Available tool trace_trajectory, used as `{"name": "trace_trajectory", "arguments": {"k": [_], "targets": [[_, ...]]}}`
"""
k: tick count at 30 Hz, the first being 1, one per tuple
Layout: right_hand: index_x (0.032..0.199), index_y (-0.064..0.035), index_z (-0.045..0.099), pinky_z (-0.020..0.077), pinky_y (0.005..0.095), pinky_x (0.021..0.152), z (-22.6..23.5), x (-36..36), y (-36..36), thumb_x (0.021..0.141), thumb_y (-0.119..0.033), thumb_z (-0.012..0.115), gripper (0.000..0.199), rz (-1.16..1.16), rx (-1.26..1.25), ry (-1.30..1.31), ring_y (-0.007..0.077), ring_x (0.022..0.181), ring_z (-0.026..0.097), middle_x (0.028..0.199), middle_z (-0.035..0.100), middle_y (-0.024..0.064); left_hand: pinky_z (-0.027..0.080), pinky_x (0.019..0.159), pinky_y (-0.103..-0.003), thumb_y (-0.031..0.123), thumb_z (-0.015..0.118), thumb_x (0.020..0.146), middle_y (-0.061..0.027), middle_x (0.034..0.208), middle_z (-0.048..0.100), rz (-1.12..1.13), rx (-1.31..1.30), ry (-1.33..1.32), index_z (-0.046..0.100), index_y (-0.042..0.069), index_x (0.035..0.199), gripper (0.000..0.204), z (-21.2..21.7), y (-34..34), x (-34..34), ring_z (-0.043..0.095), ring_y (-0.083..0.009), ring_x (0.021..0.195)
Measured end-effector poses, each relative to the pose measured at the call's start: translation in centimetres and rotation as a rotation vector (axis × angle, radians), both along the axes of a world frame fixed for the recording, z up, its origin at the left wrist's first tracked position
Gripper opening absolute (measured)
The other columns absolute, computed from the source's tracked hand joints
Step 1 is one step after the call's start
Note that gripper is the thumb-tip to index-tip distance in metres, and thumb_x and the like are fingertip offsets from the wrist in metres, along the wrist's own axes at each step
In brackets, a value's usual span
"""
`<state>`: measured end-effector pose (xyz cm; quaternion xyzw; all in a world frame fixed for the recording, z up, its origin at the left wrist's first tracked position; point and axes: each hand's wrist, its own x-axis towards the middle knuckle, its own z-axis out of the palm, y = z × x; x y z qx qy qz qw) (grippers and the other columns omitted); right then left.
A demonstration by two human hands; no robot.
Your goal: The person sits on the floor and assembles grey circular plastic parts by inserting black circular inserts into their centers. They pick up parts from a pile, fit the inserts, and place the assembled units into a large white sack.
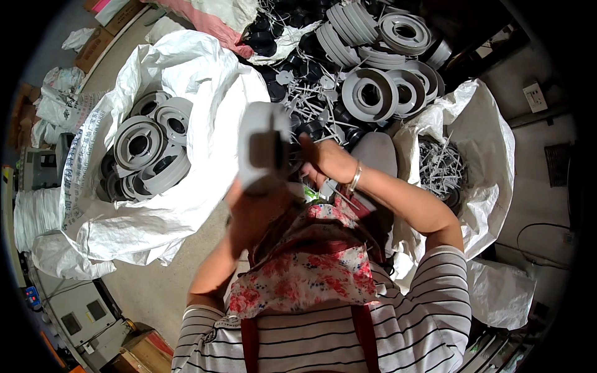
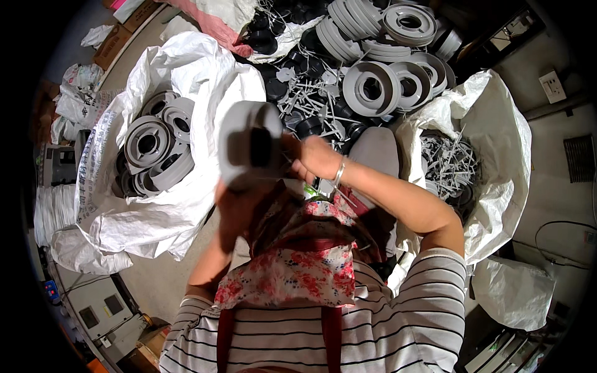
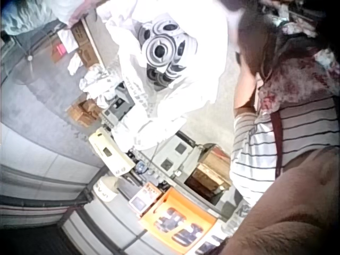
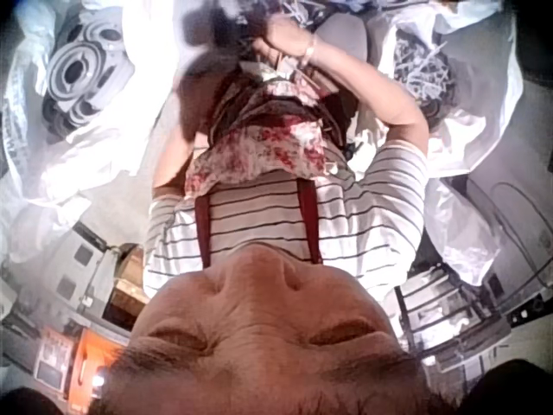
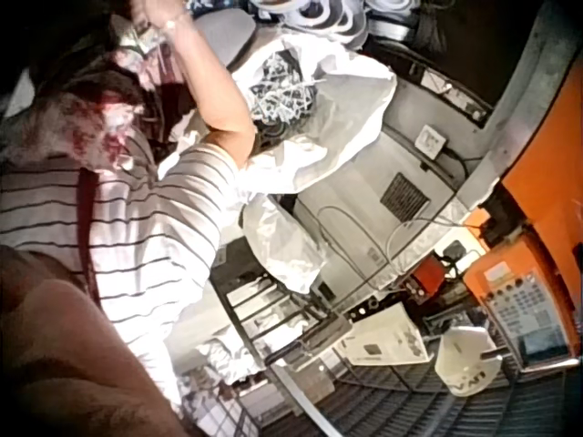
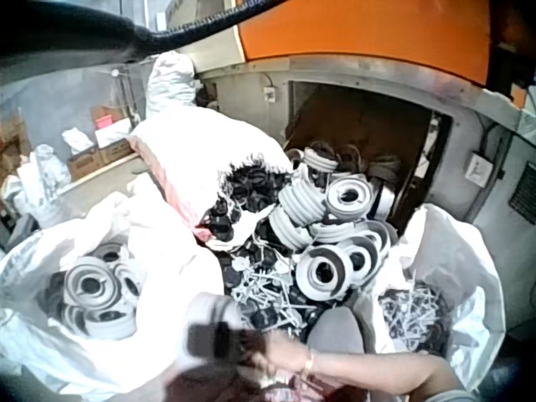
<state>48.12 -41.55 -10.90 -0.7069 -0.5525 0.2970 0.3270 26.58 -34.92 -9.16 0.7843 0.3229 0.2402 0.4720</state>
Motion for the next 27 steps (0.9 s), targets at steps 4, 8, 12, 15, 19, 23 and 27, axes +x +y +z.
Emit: {"name": "trace_trajectory", "arguments": {"k": [4,8,12,15,19,23,27], "targets": [[0.121,-0.0034,0.049,0.043,0.042,0.091,-4.8,11.2,1.7,0.077,-0.029,0.067,0.054,-0.353,0.43,-0.814,0.0363,0.11,0.051,0.115,0.055,0.0205,0.036,0.102,-0.037,0.021,0.081,0.069,-0.0242,0.143,0.034,0.494,0.454,-0.076,0.028,-0.003,0.141,0.093,2.2,8.0,-2.9,0.04,-0.0326,0.127],[0.099,-0.0011,0.058,0.0506,0.0445,0.08,-10.8,24.2,-1.7,0.083,-0.019,0.055,0.024,-0.557,-0.311,-0.733,0.0391,0.088,0.062,0.093,0.064,0.0246,0.023,0.11,-0.036,0.013,0.073,0.077,-0.0222,0.146,0.029,0.433,0.732,-0.281,0.022,-0.006,0.142,0.086,4.5,10.5,-2.4,0.03,-0.0302,0.134],[0.089,-0.0002,0.062,0.0511,0.0441,0.077,-5.3,19.4,-0.1,0.079,-0.011,0.055,0.016,-0.383,-0.116,-0.674,0.0397,0.086,0.062,0.089,0.064,0.0249,0.032,0.106,-0.037,0.013,0.061,0.086,-0.017,0.137,0.044,0.019,-0.395,-0.146,0.031,-0.004,0.14,0.065,-1.1,5.8,-1.4,0.045,-0.0243,0.124],[0.1,-0.0011,0.064,0.0501,0.0401,0.077,-1.0,11.6,0.2,0.08,-0.015,0.058,0.025,-0.234,0.014,-0.176,0.0357,0.082,0.064,0.085,0.064,0.0239,0.043,0.096,-0.036,0.013,0.066,0.083,-0.0148,0.119,0.058,0.082,-0.79,-0.584,0.046,-0.006,0.127,0.052,-3.8,1.5,3.6,0.055,-0.0238,0.111],[0.085,0.0033,0.062,0.0475,0.038,0.071,-4.8,8.4,2.4,0.094,-0.038,0.049,0.044,-0.202,-0.11,0.127,0.034,0.07,0.061,0.075,0.06,0.025,0.051,0.083,-0.033,0.012,0.061,0.086,-0.0137,0.102,0.063,0.037,-1.122,-0.616,0.051,-0.006,0.117,0.037,-3.6,1.0,4.7,0.062,-0.0231,0.093],[0.112,-0.0028,0.057,0.0461,0.0393,0.089,-11.8,6.1,4.5,0.072,-0.006,0.065,0.041,0.203,0.21,-0.565,0.0341,0.108,0.052,0.113,0.059,0.0142,0.053,0.07,-0.031,0.012,0.056,0.088,-0.0142,0.092,0.063,0.095,-1.082,-0.488,0.054,-0.005,0.109,0.027,-2.2,1.1,2.7,0.065,-0.0211,0.08],[0.096,-0.0025,0.056,0.048,0.0431,0.079,-8.6,3.8,5.4,0.073,-0.008,0.066,0.025,-0.018,-0.057,-0.51,0.0364,0.092,0.056,0.095,0.059,0.0169,0.05,0.062,-0.027,0.018,0.056,0.09,-0.0086,0.086,0.063,0.166,-0.981,-0.329,0.058,-0.001,0.101,0.022,-1.4,0.2,2.1,0.061,-0.015,0.068]]}}
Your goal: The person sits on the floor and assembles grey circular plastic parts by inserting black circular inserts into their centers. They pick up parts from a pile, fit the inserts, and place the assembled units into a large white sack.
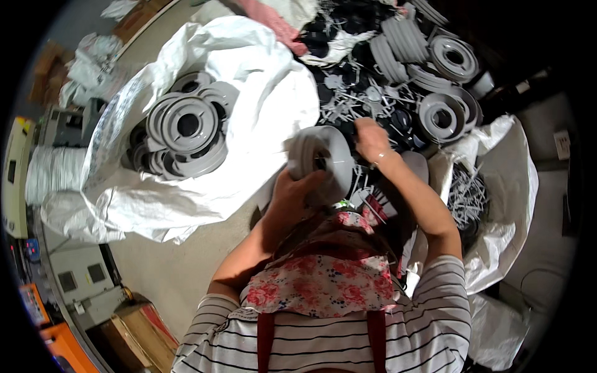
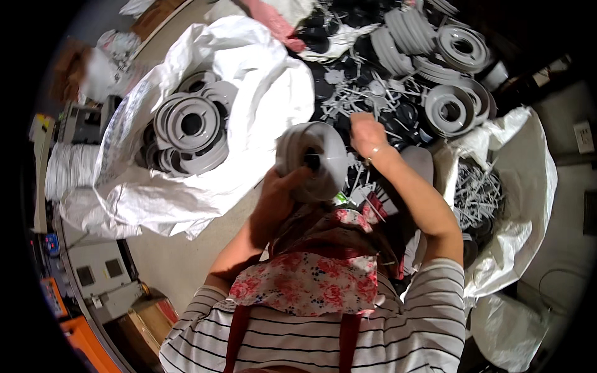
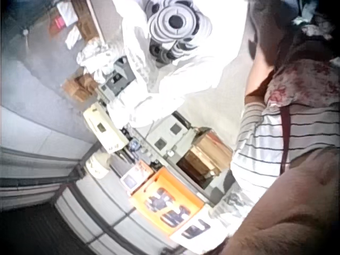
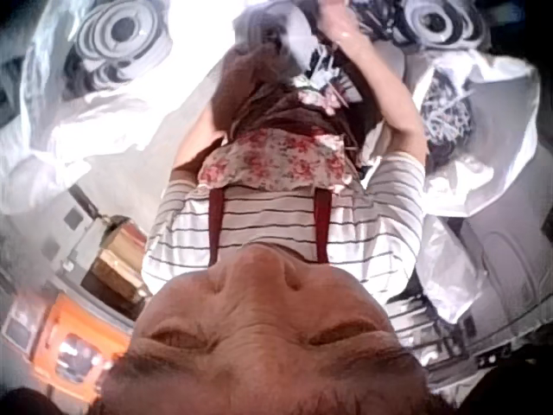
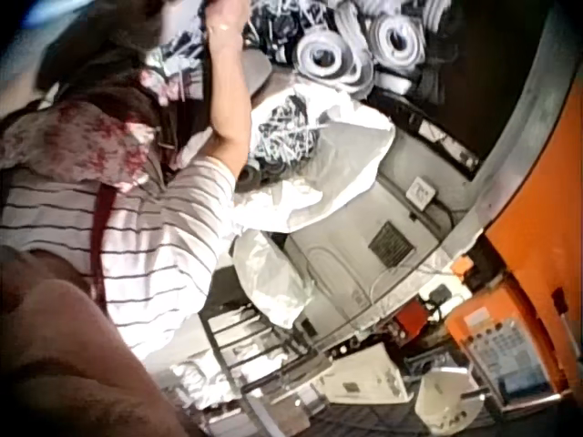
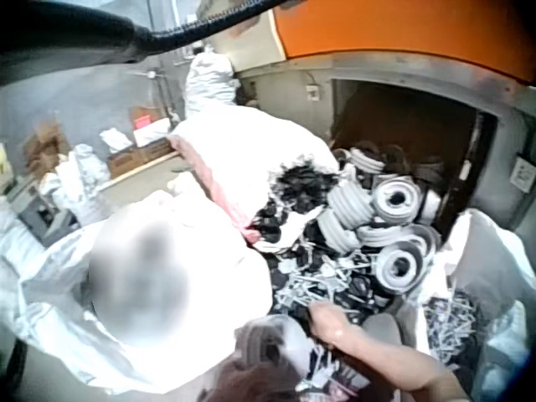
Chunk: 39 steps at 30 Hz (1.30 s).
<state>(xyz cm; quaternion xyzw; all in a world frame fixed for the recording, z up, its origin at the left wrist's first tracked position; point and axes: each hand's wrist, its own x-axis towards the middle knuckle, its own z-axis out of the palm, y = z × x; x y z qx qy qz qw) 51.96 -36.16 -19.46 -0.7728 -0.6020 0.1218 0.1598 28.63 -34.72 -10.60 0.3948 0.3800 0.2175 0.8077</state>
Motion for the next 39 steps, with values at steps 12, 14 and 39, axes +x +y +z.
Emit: {"name": "trace_trajectory", "arguments": {"k": [12,14,39], "targets": [[0.127,-0.0032,0.045,0.0431,0.0385,0.09,9.1,-3.1,-6.3,0.064,-0.018,0.077,0.073,0.203,0.235,0.377,0.0361,0.105,0.049,0.111,0.046,0.0199,0.055,0.074,-0.033,0.012,0.054,0.09,-0.0143,0.093,0.065,-0.033,-0.103,-0.267,0.054,-0.007,0.11,0.028,-1.9,-1.5,1.2,0.066,-0.0233,0.083],[0.125,-0.0028,0.046,0.0439,0.0384,0.089,9.4,-3.4,-6.2,0.064,-0.018,0.077,0.07,0.209,0.189,0.366,0.0369,0.104,0.049,0.109,0.046,0.0199,0.055,0.074,-0.034,0.015,0.055,0.09,-0.0152,0.094,0.064,-0.028,-0.088,-0.264,0.052,-0.008,0.113,0.032,-0.2,-1.7,1.4,0.066,-0.0245,0.083],[0.089,0.0087,0.061,0.052,0.0279,0.055,6.6,-5.2,-5.6,0.069,-0.037,0.078,0.052,-0.162,0.065,0.94,0.0191,0.057,0.063,0.069,0.063,0.012,0.052,0.07,-0.026,0.011,0.072,0.074,-0.006,0.092,0.065,-0.085,0.337,0.115,0.057,-0.002,0.106,0.038,-1.6,-1.6,0.1,0.062,-0.011,0.08]]}}
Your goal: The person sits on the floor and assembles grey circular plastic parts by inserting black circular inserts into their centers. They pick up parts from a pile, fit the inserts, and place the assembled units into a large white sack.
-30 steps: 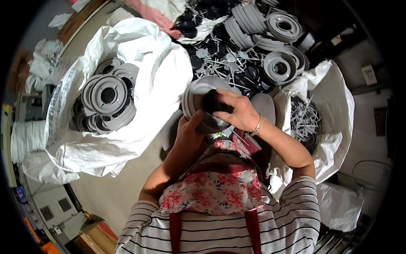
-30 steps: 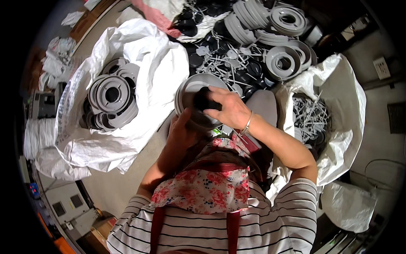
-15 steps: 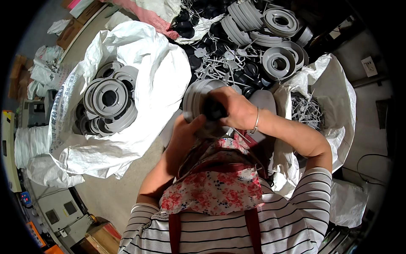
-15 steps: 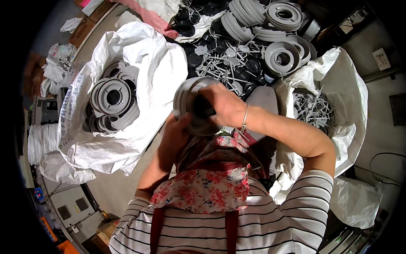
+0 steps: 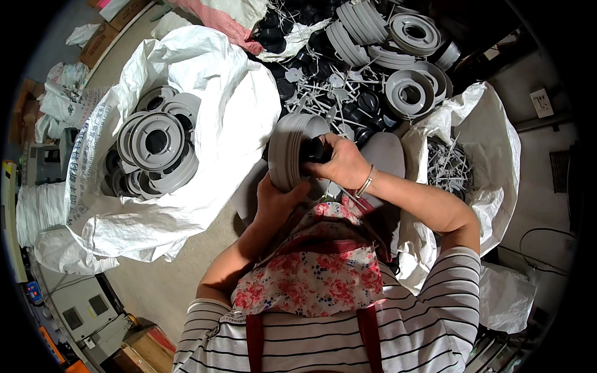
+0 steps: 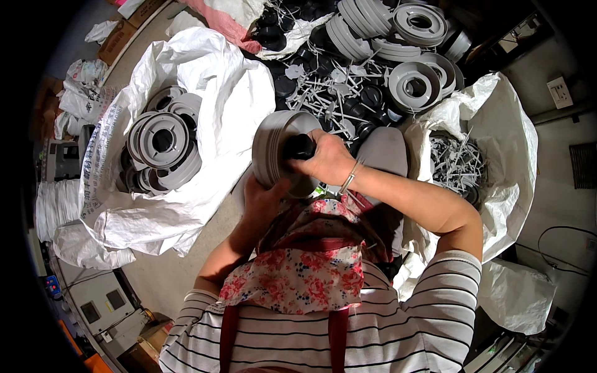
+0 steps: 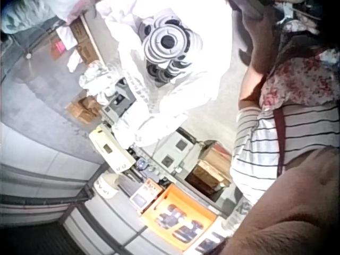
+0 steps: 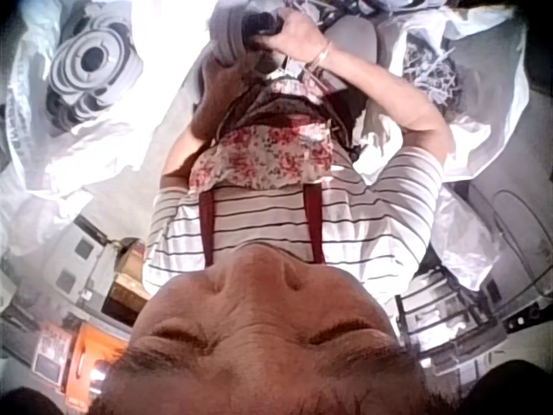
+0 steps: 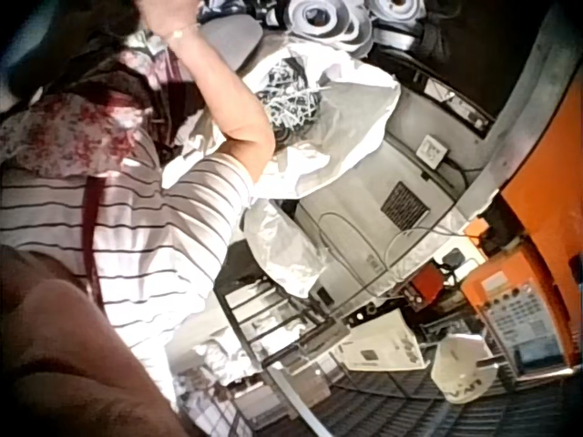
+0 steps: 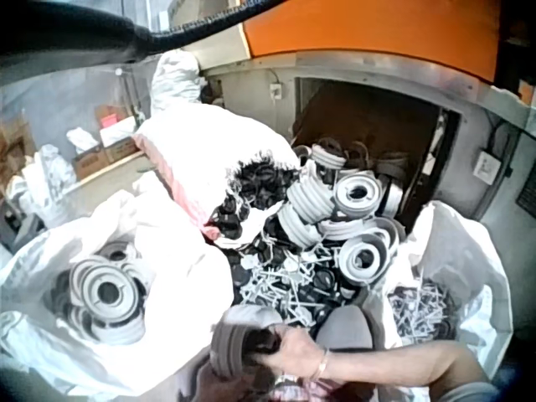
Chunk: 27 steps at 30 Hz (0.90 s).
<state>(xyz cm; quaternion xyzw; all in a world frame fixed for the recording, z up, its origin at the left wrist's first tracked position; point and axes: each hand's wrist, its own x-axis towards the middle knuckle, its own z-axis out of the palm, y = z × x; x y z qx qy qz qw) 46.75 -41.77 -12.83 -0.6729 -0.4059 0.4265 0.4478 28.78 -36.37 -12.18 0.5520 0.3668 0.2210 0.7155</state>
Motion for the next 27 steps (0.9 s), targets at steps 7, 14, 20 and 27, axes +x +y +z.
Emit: {"name": "trace_trajectory", "arguments": {"k": [7,14,20,27], "targets": [[0.081,0.0141,0.059,0.0508,0.0299,0.041,1.6,0.6,1.1,0.072,-0.049,0.074,0.065,-0.061,-0.472,0.553,0.0249,0.048,0.062,0.067,0.061,0.0203,0.051,0.07,-0.026,0.009,0.073,0.073,-0.0059,0.09,0.064,0.044,0.039,-0.073,0.056,-0.002,0.108,0.04,-0.1,-0.7,0.1,0.061,-0.0112,0.08],[0.096,0.0076,0.057,0.0531,0.0399,0.062,1.8,0.5,0.6,0.066,-0.041,0.077,0.06,0.296,-0.061,-0.533,0.0358,0.068,0.064,0.078,0.062,0.022,0.053,0.069,-0.029,0.013,0.062,0.083,-0.0079,0.087,0.064,-0.096,-0.104,-0.117,0.057,-0.005,0.104,0.028,0.0,0.4,-0.9,0.063,-0.0149,0.075],[0.109,0.0055,0.052,0.0474,0.0414,0.082,1.4,1.9,-0.5,0.063,-0.026,0.077,0.061,0.666,0.317,-0.755,0.0377,0.094,0.057,0.096,0.056,0.0235,0.054,0.068,-0.03,0.015,0.059,0.084,-0.0099,0.087,0.065,-0.122,-0.486,-0.155,0.059,-0.005,0.102,0.027,2.6,1.5,-0.7,0.065,-0.0158,0.076],[0.075,0.012,0.055,0.0495,0.033,0.039,-0.5,1.1,-0.3,0.085,-0.065,0.047,0.078,0.299,-0.421,0.747,0.0284,0.043,0.06,0.051,0.051,0.0134,0.051,0.075,-0.032,0.019,0.078,0.07,-0.0059,0.092,0.066,-0.124,0.595,0.022,0.061,-0.001,0.105,0.044,2.4,1.9,-2.9,0.062,-0.0155,0.083]]}}
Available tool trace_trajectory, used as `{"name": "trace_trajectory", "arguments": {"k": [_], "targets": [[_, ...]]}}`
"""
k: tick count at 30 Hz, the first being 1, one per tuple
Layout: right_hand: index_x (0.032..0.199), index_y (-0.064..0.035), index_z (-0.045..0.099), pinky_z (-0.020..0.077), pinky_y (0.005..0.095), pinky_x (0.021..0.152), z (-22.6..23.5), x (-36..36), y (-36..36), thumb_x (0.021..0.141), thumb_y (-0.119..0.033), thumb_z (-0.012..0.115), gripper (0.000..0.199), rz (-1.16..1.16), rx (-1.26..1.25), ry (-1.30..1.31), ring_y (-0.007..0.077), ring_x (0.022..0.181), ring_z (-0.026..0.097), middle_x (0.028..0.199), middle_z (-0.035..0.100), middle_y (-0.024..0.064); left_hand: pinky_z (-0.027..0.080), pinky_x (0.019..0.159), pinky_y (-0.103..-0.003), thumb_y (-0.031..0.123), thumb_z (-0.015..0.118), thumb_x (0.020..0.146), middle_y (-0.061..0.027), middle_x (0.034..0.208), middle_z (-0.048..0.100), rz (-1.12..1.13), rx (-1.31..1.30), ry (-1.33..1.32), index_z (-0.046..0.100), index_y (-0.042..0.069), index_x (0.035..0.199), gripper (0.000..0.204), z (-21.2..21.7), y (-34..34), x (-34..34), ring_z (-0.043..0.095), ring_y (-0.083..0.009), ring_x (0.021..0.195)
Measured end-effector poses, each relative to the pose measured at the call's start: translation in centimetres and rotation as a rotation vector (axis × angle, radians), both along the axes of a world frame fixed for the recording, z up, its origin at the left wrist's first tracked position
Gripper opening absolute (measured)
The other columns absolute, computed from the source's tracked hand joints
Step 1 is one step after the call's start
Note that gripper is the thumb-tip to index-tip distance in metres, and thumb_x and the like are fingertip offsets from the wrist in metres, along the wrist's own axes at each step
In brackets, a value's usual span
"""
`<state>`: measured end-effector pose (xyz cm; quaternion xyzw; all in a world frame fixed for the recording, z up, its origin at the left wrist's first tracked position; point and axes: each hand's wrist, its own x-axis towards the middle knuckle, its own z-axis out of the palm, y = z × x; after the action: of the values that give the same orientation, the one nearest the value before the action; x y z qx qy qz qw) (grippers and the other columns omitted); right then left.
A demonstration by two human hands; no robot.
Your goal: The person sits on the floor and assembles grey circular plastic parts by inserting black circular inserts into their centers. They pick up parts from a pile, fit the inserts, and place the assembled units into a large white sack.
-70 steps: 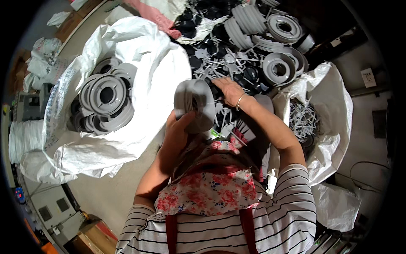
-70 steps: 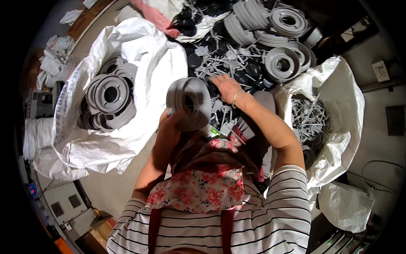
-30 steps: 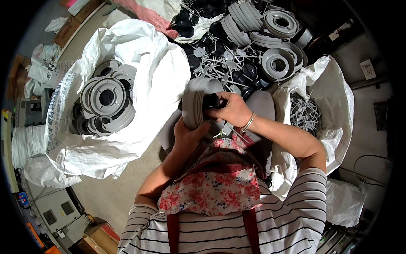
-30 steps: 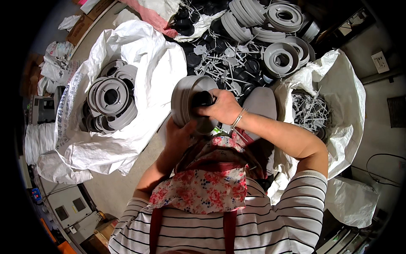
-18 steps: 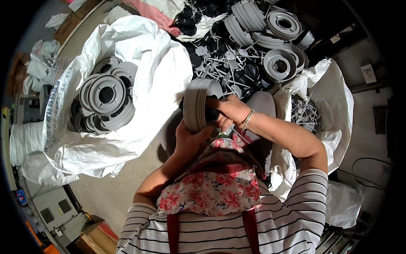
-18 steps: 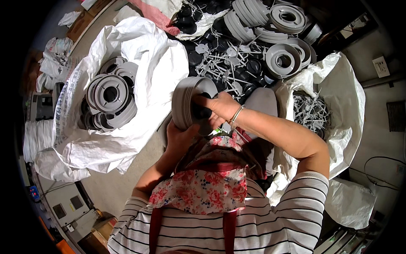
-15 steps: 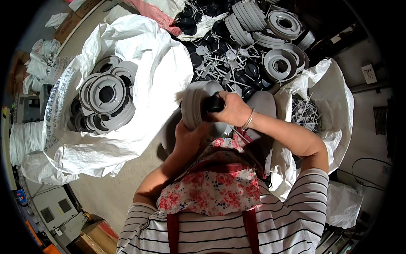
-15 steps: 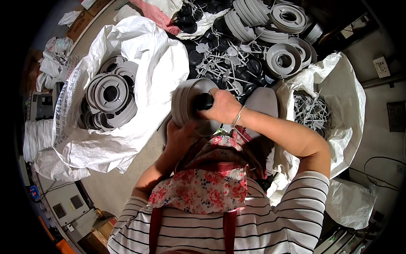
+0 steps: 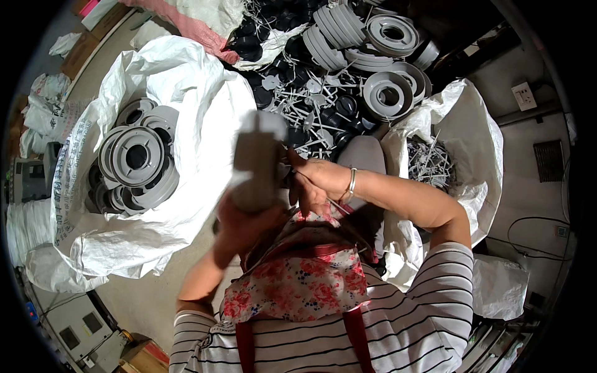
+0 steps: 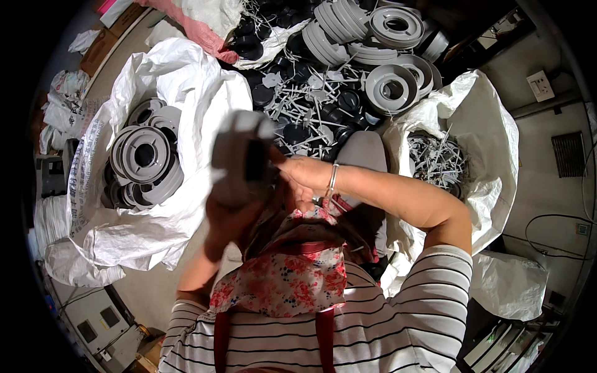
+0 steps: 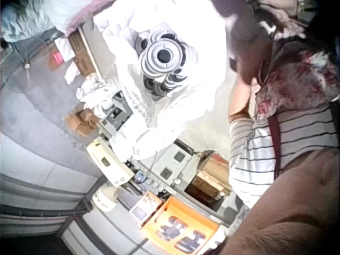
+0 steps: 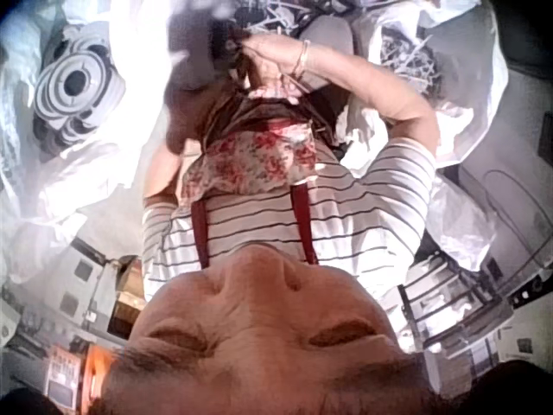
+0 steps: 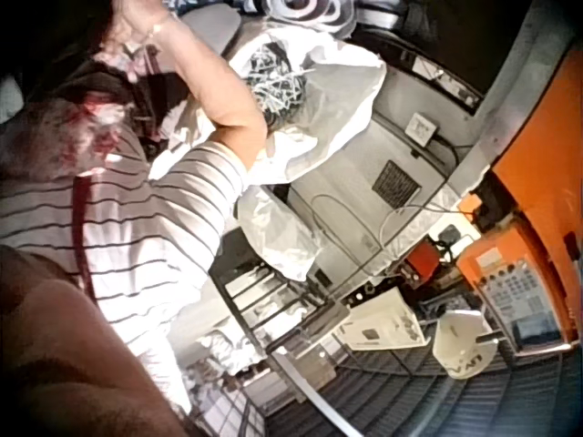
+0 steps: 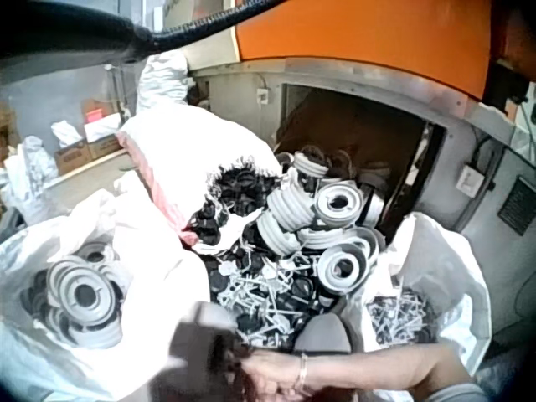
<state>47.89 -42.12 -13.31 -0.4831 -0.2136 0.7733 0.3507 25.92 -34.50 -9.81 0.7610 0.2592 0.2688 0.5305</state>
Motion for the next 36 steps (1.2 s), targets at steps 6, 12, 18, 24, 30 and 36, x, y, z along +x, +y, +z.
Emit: {"name": "trace_trajectory", "arguments": {"k": [6,12,18,24,30,36], "targets": [[0.1,0.0025,0.054,0.0498,0.0425,0.078,-3.3,16.3,0.9,0.069,-0.046,0.075,0.061,0.18,0.304,-1.903,0.0362,0.092,0.063,0.095,0.064,0.0222,0.028,0.107,-0.035,0.019,0.078,0.072,-0.0231,0.144,0.033,0.675,0.723,-0.011,0.015,-0.004,0.145,0.099,8.5,12.2,-1.6,0.037,-0.027,0.13],[0.108,-0.0033,0.06,0.0321,0.051,0.1,-7.9,21.6,-0.8,0.078,-0.026,0.057,0.038,0.727,-0.223,-2.013,0.0246,0.105,0.059,0.111,0.062,0.0133,0.04,0.099,-0.03,0.009,0.063,0.084,-0.0099,0.124,0.058,0.261,-0.174,-0.129,0.051,0.001,0.129,0.048,4.3,5.8,1.0,0.055,-0.0187,0.112],[0.092,-0.0033,0.063,0.0492,0.0398,0.078,1.7,5.8,-0.3,0.069,-0.013,0.073,0.027,0.203,1.04,-1.253,0.0333,0.083,0.061,0.082,0.063,0.0164,0.046,0.092,-0.037,0.023,0.056,0.092,-0.0161,0.114,0.058,0.07,-1.19,-0.334,0.047,-0.006,0.125,0.045,-6.1,0.3,5.2,0.056,-0.0231,0.107],[0.086,-0.0024,0.065,0.0467,0.0339,0.077,-3.6,5.7,4.5,0.081,-0.03,0.068,0.029,-0.084,0.602,-1.205,0.0234,0.081,0.06,0.085,0.063,0.0109,0.053,0.071,-0.03,0.012,0.063,0.085,-0.006,0.091,0.061,0.081,-1.071,-0.12,0.056,-0.001,0.106,0.026,-3.2,0.0,4.1,0.062,-0.0159,0.079],[0.092,-0.0055,0.069,0.023,0.0482,0.106,-11.2,3.4,7.1,0.079,-0.017,0.055,0.022,0.663,0.555,-1.841,0.0298,0.113,0.049,0.107,0.061,0.0131,0.052,0.071,-0.028,0.008,0.065,0.084,-0.0058,0.091,0.063,0.19,-1.006,-0.132,0.057,0.0,0.107,0.026,-2.7,-1.7,2.7,0.062,-0.0142,0.079],[0.077,0.0008,0.06,0.0313,0.0459,0.105,-2.5,2.2,0.9,0.077,-0.014,0.069,0.017,-0.054,1.036,-1.381,0.0395,0.124,0.041,0.121,0.055,0.0207,0.051,0.07,-0.028,0.01,0.062,0.086,-0.0057,0.092,0.064,0.244,-1.148,-0.267,0.058,0.0,0.107,0.023,-3.8,-2.2,3.6,0.062,-0.014,0.079]]}}
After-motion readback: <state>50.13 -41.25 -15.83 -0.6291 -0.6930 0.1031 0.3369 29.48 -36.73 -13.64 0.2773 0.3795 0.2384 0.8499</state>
